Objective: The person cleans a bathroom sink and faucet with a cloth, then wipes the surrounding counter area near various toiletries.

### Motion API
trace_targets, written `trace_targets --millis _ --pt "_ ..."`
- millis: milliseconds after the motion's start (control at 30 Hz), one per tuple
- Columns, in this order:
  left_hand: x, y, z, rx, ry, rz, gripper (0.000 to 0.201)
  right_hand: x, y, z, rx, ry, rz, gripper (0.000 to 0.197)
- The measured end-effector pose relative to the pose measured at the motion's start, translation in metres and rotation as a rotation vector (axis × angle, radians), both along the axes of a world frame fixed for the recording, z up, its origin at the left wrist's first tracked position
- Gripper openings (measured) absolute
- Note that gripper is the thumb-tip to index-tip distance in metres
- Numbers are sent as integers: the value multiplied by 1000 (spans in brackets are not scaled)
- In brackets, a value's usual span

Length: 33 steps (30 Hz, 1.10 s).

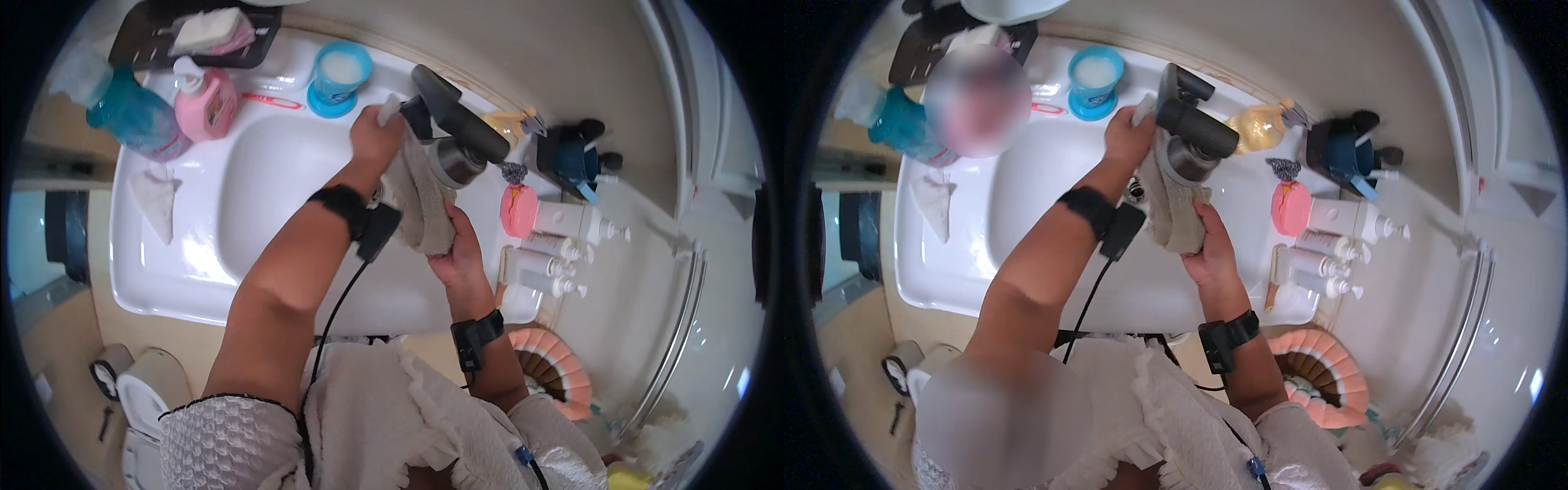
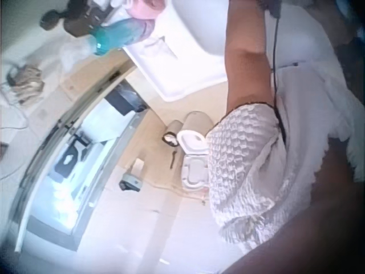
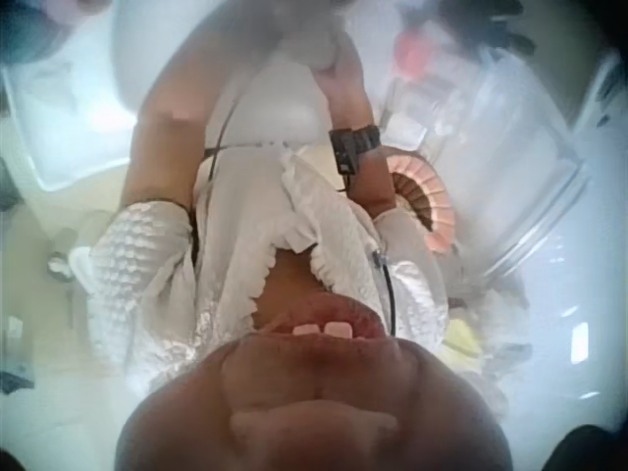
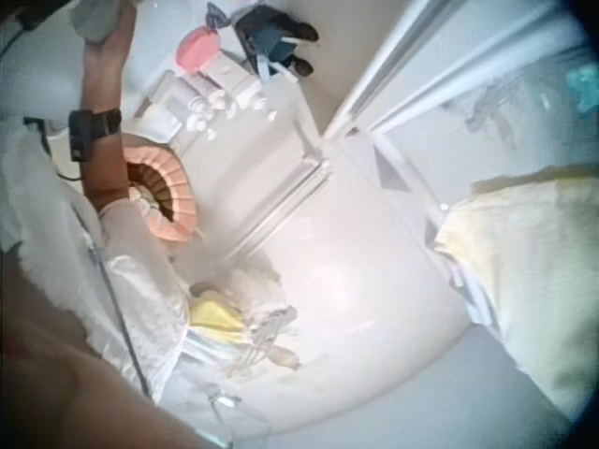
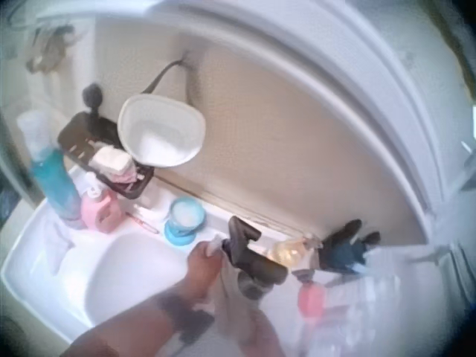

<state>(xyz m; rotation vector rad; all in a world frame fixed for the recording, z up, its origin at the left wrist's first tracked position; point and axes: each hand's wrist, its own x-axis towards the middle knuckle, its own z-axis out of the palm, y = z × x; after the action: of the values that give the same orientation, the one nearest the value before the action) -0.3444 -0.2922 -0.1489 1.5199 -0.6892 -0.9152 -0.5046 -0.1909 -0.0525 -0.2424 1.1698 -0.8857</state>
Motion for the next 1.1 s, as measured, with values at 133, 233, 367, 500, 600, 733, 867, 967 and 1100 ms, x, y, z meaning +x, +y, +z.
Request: trace_targets --millis 133,233,367,500,600,733,867,967,1100 --pt "8 62 14 8 360 -275 26 -10 16 11 -47 -177 -44 33" --pt "9 105 60 228 487 -395 27 -30 25 -5 -93 -224 -88 34" --pt "-14 125 37 155 479 -496 33 -29 25 -26 -133 -243 8 36" --pt "-17 115 57 126 179 -536 36 -2 21 12 -255 91 164 38" --pt "-5 80 45 4 -206 -293 32 -17 17 14 -234 161 251 36" --pt "22 14 6 -5 -559 -204 67 -47 24 -2 -181 94 241 30" --pt "24 -18 21 146 -616 -224 85 -77 30 -18 0 -135 139 20" --pt "17 -5 33 284 -665 -326 71 -83 28 -19 44 -112 70 18" --pt "19 29 27 302 -740 -337 44 -82 16 -17 19 -67 50 19"
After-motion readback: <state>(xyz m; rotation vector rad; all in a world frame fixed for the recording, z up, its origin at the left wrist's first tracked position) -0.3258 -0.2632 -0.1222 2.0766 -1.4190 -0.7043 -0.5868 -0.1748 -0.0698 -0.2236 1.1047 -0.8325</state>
